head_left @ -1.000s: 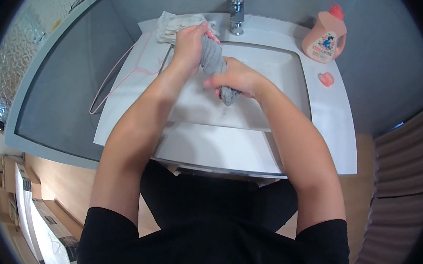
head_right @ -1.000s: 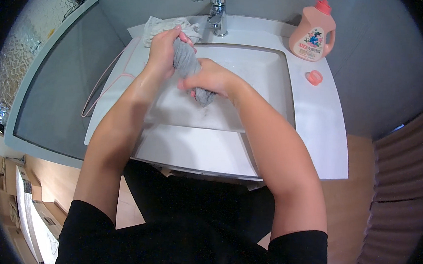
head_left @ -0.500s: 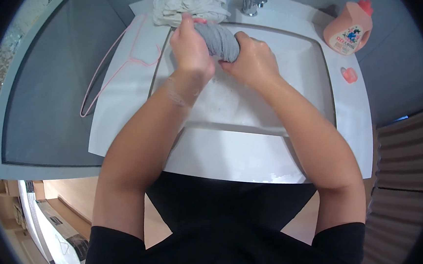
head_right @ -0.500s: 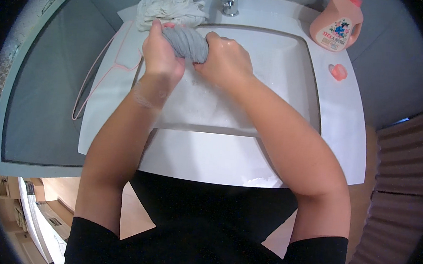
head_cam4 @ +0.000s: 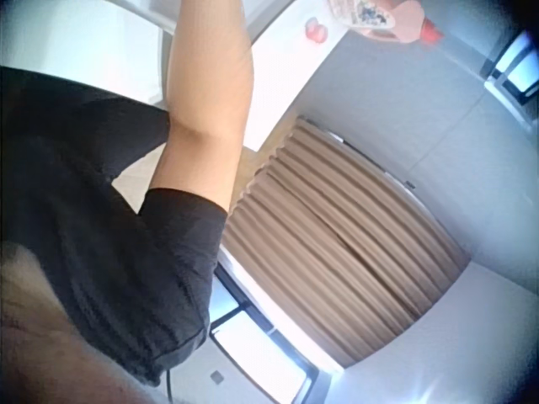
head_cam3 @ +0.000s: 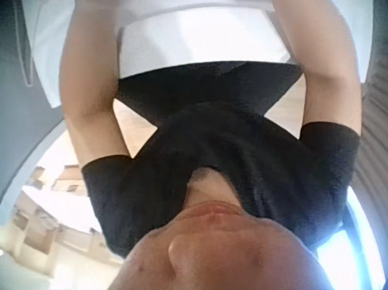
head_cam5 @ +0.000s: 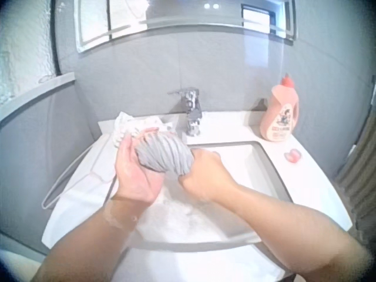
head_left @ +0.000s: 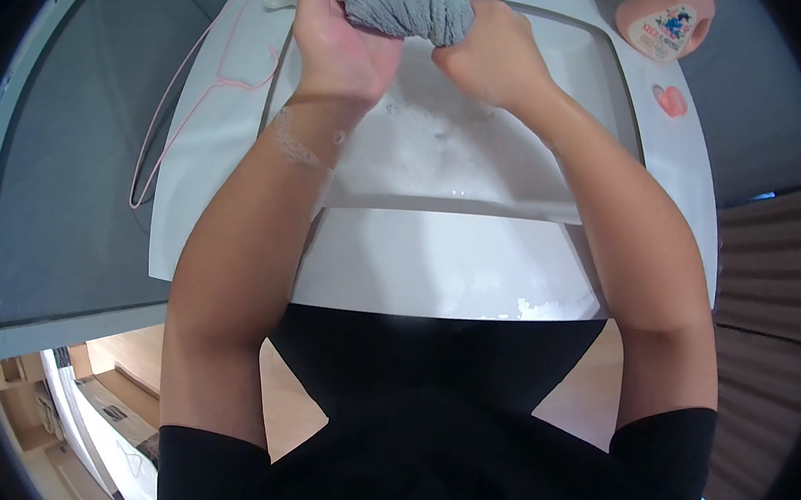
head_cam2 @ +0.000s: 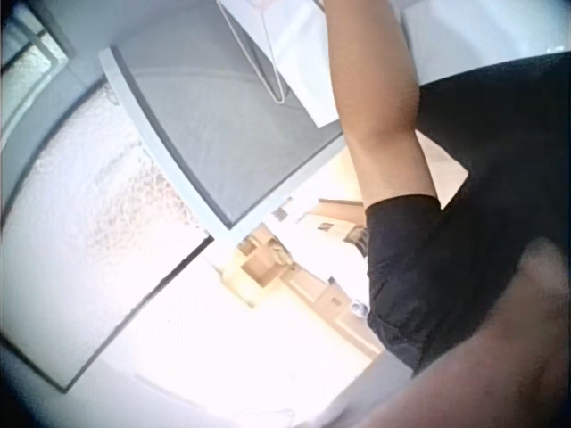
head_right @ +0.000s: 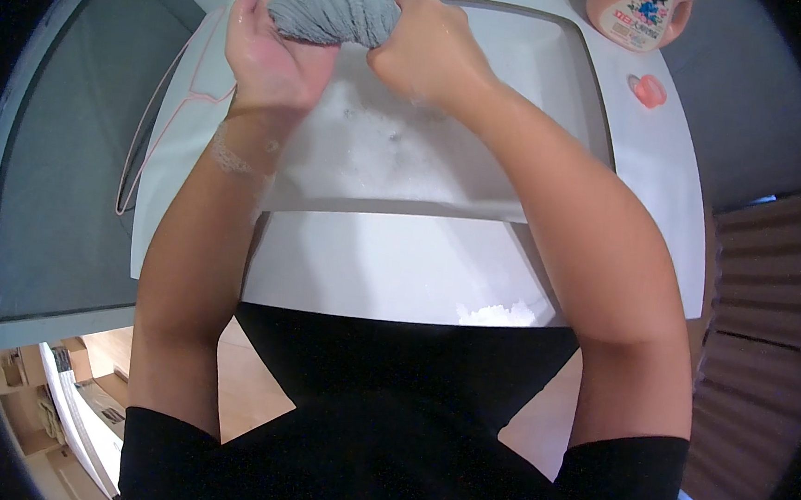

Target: The person washes a white shirt and a grey towel by hand in a sink filled with soapy water, wrings the items out, and rinses their hands and arms under a faucet.

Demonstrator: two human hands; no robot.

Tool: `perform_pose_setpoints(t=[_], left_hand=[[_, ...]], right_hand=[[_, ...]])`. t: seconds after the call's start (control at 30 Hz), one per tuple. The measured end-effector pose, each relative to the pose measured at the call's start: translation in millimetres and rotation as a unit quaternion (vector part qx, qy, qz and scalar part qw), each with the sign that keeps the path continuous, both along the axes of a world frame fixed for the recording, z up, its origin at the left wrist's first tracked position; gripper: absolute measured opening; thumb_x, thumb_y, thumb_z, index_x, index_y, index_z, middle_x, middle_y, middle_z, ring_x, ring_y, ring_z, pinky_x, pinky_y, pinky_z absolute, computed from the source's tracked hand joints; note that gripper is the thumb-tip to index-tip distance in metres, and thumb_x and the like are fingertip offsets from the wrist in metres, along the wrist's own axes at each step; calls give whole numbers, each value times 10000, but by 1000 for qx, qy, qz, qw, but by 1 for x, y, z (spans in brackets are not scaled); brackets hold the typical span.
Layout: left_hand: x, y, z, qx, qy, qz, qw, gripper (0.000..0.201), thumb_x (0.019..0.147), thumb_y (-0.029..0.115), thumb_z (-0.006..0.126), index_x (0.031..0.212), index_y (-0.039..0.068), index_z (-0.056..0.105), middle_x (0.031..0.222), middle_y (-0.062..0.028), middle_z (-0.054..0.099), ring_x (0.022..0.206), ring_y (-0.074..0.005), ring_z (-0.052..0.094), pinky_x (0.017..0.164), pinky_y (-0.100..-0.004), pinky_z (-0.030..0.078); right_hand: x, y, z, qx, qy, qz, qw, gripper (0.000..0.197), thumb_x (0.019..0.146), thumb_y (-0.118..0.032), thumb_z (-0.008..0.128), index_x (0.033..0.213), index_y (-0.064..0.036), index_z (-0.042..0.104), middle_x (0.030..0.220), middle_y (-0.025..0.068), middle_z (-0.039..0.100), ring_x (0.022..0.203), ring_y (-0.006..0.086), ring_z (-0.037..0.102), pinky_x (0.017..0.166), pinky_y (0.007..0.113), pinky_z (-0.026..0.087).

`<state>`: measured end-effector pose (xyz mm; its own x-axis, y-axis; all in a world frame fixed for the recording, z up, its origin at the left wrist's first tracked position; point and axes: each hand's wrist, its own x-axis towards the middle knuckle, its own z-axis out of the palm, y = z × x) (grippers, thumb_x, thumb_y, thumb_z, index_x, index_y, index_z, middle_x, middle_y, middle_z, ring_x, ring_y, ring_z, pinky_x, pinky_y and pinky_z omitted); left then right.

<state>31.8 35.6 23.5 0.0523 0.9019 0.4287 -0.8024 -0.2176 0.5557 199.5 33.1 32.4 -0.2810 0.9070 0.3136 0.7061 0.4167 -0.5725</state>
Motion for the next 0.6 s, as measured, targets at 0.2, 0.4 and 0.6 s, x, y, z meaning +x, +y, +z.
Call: perform_pose_setpoints(t=[0.2, 0.4, 0.6], left_hand=[[1, 3, -6, -17, 133, 62, 989, 405, 1060, 351, 490, 1263, 17, 595, 1245, -140, 644, 1220, -318, 589, 1076, -514, 449], [9, -4, -9, -51, 224, 97, 968, 487, 878, 216, 815, 1272, 45, 587, 1161, -61, 676, 1060, -180, 633, 925, -372, 525], [11, -25, 10, -120, 354, 54, 926, 504, 846, 208, 847, 1252, 7, 625, 1161, -86, 689, 1038, -175, 652, 844, -335, 546]], right_hand=[[0, 16, -10, -15, 33, 38, 999, 371, 709, -262, 721, 940, 26, 698, 908, 279, 709, 844, 475, 668, 805, 466, 550], [-6, 1, -12, 12, 118, -8, 993, 571, 716, -249, 808, 1201, 15, 662, 1057, 249, 736, 979, 430, 705, 882, 435, 567], [-11, -3, -12, 28, 185, 15, 982, 653, 713, -199, 817, 1281, 17, 578, 1167, 237, 680, 1124, 402, 649, 941, 442, 533]])
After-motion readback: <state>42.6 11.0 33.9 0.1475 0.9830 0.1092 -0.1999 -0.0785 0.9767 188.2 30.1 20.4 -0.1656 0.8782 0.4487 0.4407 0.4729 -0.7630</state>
